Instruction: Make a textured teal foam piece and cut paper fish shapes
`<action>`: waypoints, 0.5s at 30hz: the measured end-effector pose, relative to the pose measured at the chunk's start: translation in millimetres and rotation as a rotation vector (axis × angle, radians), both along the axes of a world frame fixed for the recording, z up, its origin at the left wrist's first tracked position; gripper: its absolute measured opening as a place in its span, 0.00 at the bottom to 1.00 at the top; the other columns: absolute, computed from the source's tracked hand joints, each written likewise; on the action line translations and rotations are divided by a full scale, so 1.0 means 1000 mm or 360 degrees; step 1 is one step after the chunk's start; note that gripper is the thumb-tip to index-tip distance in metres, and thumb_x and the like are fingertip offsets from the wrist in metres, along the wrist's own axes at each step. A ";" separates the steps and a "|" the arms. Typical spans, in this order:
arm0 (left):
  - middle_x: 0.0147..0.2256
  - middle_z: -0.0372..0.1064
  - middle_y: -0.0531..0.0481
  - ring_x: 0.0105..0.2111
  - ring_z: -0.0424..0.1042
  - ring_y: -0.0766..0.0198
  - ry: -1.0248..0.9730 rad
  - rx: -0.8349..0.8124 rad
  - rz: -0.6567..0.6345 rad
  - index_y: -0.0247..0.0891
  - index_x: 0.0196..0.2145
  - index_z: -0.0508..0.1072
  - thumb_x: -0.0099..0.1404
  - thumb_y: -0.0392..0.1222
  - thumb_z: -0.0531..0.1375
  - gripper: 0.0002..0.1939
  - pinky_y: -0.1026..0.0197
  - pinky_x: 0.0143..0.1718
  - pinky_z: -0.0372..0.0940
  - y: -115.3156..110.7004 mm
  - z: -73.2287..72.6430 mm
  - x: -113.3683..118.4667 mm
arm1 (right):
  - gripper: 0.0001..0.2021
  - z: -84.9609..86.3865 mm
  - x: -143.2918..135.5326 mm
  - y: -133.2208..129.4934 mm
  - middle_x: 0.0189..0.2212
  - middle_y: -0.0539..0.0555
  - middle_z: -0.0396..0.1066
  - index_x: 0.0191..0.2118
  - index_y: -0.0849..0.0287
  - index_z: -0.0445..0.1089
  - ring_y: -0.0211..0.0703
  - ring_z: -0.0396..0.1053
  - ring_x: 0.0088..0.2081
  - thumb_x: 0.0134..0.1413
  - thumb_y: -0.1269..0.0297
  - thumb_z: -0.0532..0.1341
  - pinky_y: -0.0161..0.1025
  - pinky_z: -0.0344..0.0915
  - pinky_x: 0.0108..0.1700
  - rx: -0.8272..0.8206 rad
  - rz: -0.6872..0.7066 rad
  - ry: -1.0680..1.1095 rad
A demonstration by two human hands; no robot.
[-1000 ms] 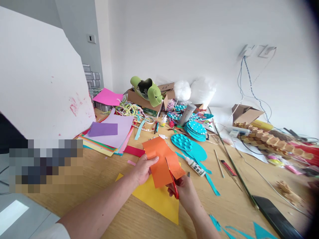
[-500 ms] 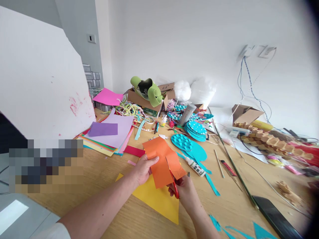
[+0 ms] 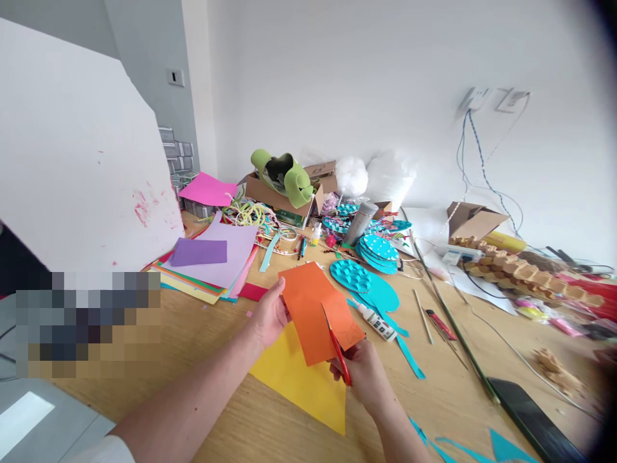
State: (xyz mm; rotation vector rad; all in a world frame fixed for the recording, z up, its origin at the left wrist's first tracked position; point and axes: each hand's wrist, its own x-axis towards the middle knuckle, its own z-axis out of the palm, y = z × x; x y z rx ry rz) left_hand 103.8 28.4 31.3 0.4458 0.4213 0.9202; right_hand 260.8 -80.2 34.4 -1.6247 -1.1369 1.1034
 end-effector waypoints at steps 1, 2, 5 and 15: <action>0.43 0.75 0.43 0.40 0.75 0.60 0.0000 -0.0019 0.0039 0.35 0.46 0.73 0.65 0.49 0.60 0.17 0.62 0.37 0.69 0.002 0.001 -0.001 | 0.06 0.001 0.000 -0.001 0.14 0.46 0.63 0.24 0.60 0.64 0.34 0.61 0.17 0.36 0.65 0.62 0.32 0.59 0.18 0.0000 0.0017 -0.0002; 0.41 0.75 0.44 0.38 0.75 0.61 -0.0001 -0.0029 0.0078 0.35 0.44 0.73 0.65 0.48 0.59 0.15 0.62 0.36 0.69 0.004 0.002 -0.002 | 0.06 0.003 0.000 -0.001 0.14 0.46 0.63 0.24 0.60 0.64 0.34 0.61 0.17 0.37 0.65 0.62 0.32 0.59 0.19 0.0003 0.0041 0.0003; 0.38 0.75 0.46 0.36 0.75 0.62 -0.0008 -0.0038 0.0184 0.37 0.40 0.73 0.64 0.47 0.60 0.11 0.62 0.36 0.68 0.007 0.005 -0.004 | 0.07 0.011 0.000 -0.005 0.14 0.46 0.63 0.24 0.60 0.64 0.33 0.61 0.16 0.37 0.65 0.63 0.31 0.58 0.19 0.0015 0.0153 0.0042; 0.58 0.63 0.45 0.62 0.56 0.53 0.0603 0.0524 0.0476 0.44 0.47 0.74 0.57 0.50 0.66 0.20 0.55 0.59 0.52 0.026 0.001 -0.018 | 0.11 0.021 0.019 -0.018 0.13 0.43 0.64 0.28 0.58 0.64 0.32 0.61 0.15 0.30 0.70 0.58 0.27 0.53 0.17 -0.0271 0.0380 0.0164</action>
